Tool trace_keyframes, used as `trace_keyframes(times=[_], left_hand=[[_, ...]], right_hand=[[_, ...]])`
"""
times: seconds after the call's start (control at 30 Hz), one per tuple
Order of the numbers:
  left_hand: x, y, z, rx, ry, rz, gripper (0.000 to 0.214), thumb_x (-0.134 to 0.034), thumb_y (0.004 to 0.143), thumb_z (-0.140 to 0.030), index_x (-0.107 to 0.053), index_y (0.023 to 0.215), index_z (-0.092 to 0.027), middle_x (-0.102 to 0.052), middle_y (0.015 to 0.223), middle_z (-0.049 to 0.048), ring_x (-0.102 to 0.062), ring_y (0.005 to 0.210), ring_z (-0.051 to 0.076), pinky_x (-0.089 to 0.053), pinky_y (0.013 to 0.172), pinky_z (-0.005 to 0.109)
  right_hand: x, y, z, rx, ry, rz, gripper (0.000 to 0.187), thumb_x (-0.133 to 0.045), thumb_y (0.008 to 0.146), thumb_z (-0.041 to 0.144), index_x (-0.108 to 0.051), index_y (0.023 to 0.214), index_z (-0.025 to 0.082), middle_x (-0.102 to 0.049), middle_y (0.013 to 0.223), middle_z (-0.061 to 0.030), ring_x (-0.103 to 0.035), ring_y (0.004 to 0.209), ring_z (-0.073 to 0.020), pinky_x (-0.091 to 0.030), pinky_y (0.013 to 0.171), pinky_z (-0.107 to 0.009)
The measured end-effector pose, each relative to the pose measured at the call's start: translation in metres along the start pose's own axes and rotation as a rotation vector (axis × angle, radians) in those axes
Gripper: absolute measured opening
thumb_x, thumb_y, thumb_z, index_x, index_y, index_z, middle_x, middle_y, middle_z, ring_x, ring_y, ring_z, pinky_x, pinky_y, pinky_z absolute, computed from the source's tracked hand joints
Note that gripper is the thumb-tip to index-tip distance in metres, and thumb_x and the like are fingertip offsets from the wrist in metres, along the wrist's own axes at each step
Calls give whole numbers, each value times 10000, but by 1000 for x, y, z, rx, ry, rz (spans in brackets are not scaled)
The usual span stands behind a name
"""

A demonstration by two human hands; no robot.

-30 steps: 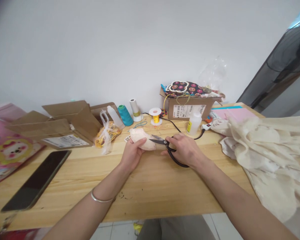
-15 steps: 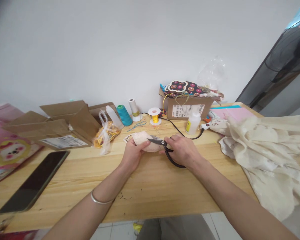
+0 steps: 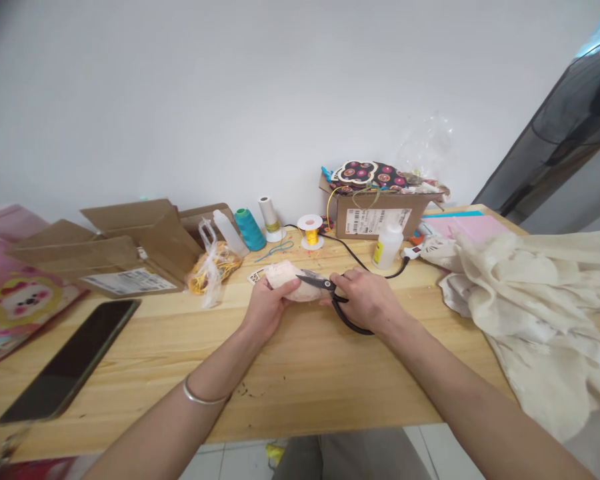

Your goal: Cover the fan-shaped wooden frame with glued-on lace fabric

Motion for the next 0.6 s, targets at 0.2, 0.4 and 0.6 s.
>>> trace_keyframes(times=[0.2,0.4,0.6], left_hand=[[1,0,0,-1,-2,-6,364,-736,517,-134,-597,853,-134,-679,827,48,-632,708,172,-502,683,317],[2,0,1,2,-1,-22,367,-736,511,-123,-593,848,-141,-677,840,45,-631,724,176,-501,695,327],[2,1,1,11,-7,-16,392,-747,496,-118,-589,854,-134,-675,834,44,-629,730,169,-501,705,318]], right_hand=[[-2,-1,-2,8,-19,27,368,-470,775,486,-619,929,186,-656,736,-73,-581,730,-200,-319,541,-262],[-7,0,-1,12,-29,61,366,-455,793,479,-615,925,178,-661,750,-80,-588,737,-203,-331,555,-261],[-8,1,-2,15,-54,73,362,-456,796,471,-614,935,176,-659,741,-79,-592,727,-204,-329,549,-261]])
Point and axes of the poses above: each hand's wrist, its own y-axis towards the middle knuckle, its own x-axis out of the back of the hand, z = x × y, the point moved 8 cm from there along y, towards the middle knuckle
